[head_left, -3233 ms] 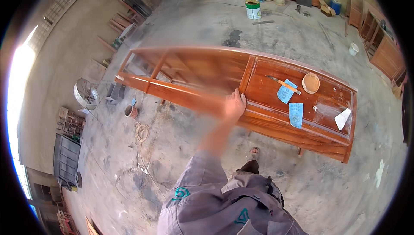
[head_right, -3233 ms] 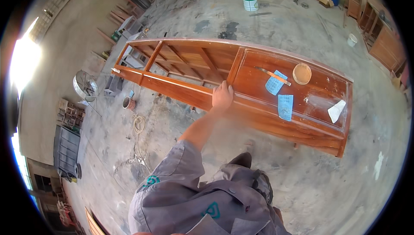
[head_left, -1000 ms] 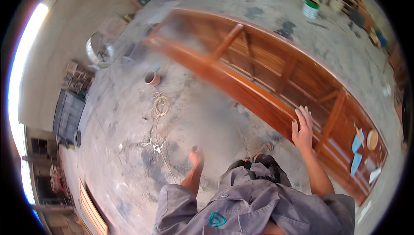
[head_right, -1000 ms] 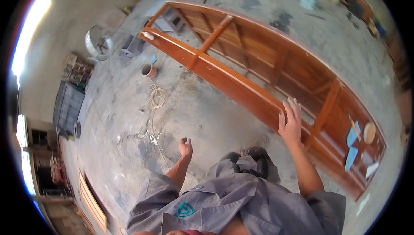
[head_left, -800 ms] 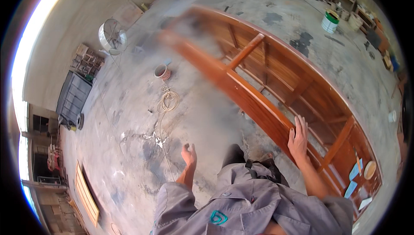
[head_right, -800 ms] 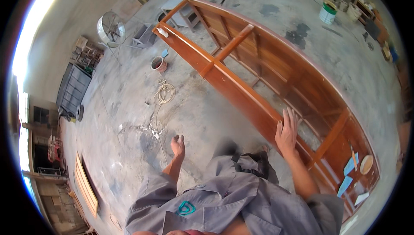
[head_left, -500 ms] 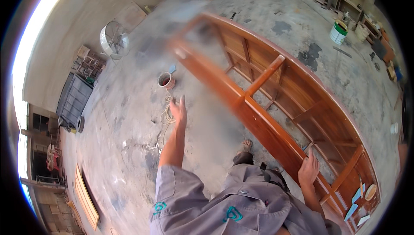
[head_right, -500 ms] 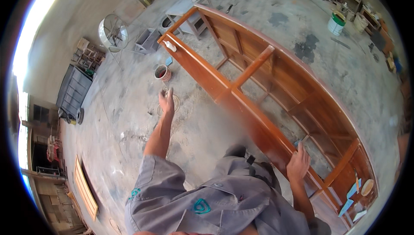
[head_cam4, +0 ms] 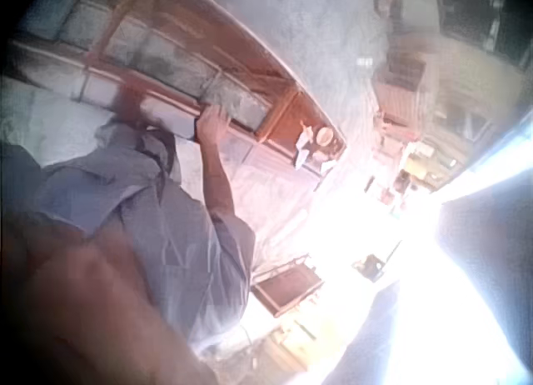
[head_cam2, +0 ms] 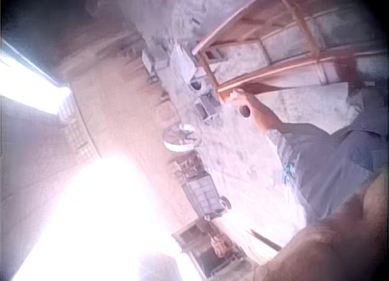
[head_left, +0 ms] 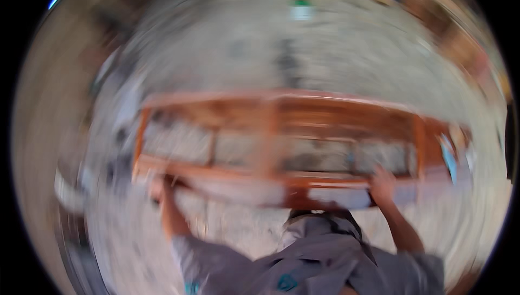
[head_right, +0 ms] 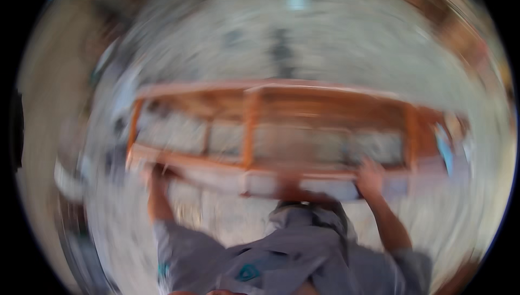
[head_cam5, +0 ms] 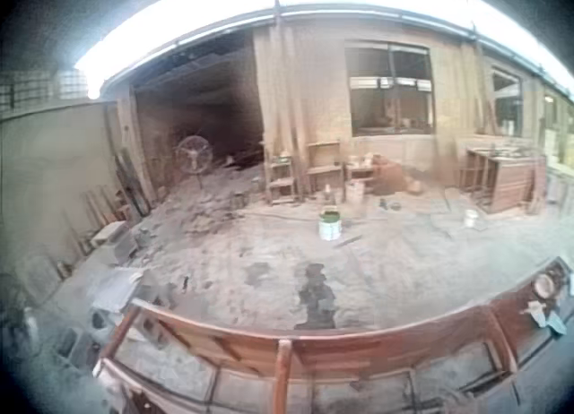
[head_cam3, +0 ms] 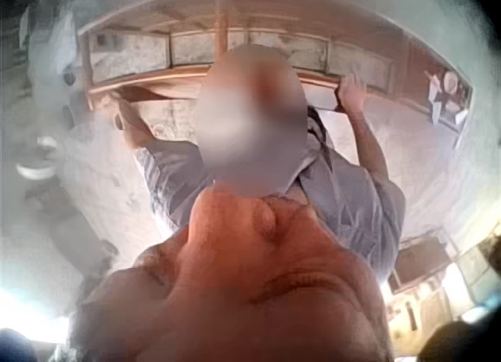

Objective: The person sands a wooden cabinet frame using sandpaper, then wipes the surface with a cloth. They apply a liquid finish from a bottle using a brush and spread it evenly across the wood. The person continues to sand and wipe the furniture, focusing on the edges and flat surfaces.

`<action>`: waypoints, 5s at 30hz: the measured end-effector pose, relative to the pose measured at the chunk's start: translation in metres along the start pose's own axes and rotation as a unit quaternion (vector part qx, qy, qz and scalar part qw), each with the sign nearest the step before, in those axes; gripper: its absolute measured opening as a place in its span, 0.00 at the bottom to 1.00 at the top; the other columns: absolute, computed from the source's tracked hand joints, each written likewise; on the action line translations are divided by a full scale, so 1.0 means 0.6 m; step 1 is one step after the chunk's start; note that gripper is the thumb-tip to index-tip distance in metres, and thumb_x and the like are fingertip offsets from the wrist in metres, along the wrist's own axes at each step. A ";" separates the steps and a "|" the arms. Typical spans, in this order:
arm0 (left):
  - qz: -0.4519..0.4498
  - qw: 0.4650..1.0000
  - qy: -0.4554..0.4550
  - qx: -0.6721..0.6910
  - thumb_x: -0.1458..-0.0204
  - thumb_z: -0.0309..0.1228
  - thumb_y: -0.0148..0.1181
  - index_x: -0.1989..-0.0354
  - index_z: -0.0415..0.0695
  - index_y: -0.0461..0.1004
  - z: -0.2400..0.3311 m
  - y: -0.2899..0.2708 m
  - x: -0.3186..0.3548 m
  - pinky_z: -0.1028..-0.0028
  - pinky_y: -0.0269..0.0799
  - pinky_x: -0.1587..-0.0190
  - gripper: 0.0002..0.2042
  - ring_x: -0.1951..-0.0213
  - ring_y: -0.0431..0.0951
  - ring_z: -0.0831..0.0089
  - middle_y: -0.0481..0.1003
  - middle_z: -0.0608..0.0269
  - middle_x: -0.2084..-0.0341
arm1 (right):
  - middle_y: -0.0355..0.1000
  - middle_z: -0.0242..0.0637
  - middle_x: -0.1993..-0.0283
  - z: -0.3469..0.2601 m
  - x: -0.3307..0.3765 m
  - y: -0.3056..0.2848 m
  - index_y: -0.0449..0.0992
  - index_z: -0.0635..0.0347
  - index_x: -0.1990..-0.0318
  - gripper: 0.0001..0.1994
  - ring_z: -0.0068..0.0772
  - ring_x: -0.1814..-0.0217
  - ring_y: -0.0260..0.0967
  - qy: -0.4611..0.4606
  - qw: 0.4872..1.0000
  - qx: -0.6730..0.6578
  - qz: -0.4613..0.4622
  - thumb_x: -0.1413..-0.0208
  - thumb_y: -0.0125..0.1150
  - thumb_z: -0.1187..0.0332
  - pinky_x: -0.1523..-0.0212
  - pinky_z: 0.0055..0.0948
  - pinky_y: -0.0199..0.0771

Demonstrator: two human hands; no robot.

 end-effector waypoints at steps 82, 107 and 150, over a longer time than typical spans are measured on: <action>-0.445 0.821 0.109 0.341 0.34 0.34 0.65 0.41 0.33 0.76 0.750 -0.072 1.468 0.76 0.77 0.54 0.19 0.58 0.79 0.79 0.83 0.61 0.58 | 0.80 0.43 0.65 0.615 -0.054 -0.137 0.77 0.69 0.53 0.12 0.20 0.71 0.76 0.254 0.590 -0.753 -0.143 0.29 0.60 0.66 0.76 0.20 0.73; -0.479 0.819 0.077 0.306 0.35 0.40 0.66 0.49 0.33 0.79 0.768 -0.075 1.441 0.75 0.73 0.62 0.19 0.66 0.75 0.80 0.80 0.64 0.67 | 0.82 0.48 0.61 0.578 -0.052 -0.099 0.77 0.74 0.50 0.13 0.29 0.63 0.82 0.210 0.565 -0.786 -0.136 0.28 0.59 0.68 0.65 0.26 0.85; -0.286 0.881 0.209 0.314 0.28 0.33 0.53 0.41 0.34 0.64 0.642 0.048 1.321 0.68 0.75 0.49 0.16 0.54 0.78 0.67 0.76 0.49 0.51 | 0.83 0.44 0.60 0.633 -0.081 -0.109 0.80 0.58 0.49 0.11 0.31 0.62 0.83 0.348 0.411 -0.840 -0.067 0.30 0.62 0.63 0.61 0.31 0.84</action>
Point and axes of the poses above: each hand's wrist, its own x-axis away from the middle knuckle, its own y-axis out of the palm, z = x × y, the point moved 1 cm from there along -x, towards the middle knuckle
